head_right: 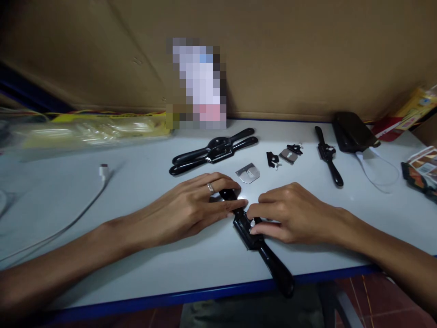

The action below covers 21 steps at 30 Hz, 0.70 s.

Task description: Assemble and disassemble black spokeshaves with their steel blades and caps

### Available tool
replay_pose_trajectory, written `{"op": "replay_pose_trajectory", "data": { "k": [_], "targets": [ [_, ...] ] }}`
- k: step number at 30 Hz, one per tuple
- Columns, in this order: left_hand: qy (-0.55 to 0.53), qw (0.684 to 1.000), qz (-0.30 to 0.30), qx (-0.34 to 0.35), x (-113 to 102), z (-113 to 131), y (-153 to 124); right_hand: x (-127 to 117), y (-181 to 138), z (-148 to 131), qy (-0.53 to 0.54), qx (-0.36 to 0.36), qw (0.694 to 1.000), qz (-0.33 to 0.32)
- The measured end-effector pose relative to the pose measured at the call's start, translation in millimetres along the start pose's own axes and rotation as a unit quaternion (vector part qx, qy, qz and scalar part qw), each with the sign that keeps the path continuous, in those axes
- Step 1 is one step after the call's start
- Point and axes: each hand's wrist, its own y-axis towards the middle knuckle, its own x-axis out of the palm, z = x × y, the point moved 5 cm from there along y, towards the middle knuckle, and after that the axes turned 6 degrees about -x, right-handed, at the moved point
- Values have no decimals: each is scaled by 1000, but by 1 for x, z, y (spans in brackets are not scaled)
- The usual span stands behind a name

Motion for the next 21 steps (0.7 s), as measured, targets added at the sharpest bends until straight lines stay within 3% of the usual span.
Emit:
{"op": "replay_pose_trajectory", "data": {
  "k": [21],
  "targets": [
    [18, 1000, -1, -13, 0, 2, 1, 5, 2, 0, 33, 20, 999, -12]
  ]
}}
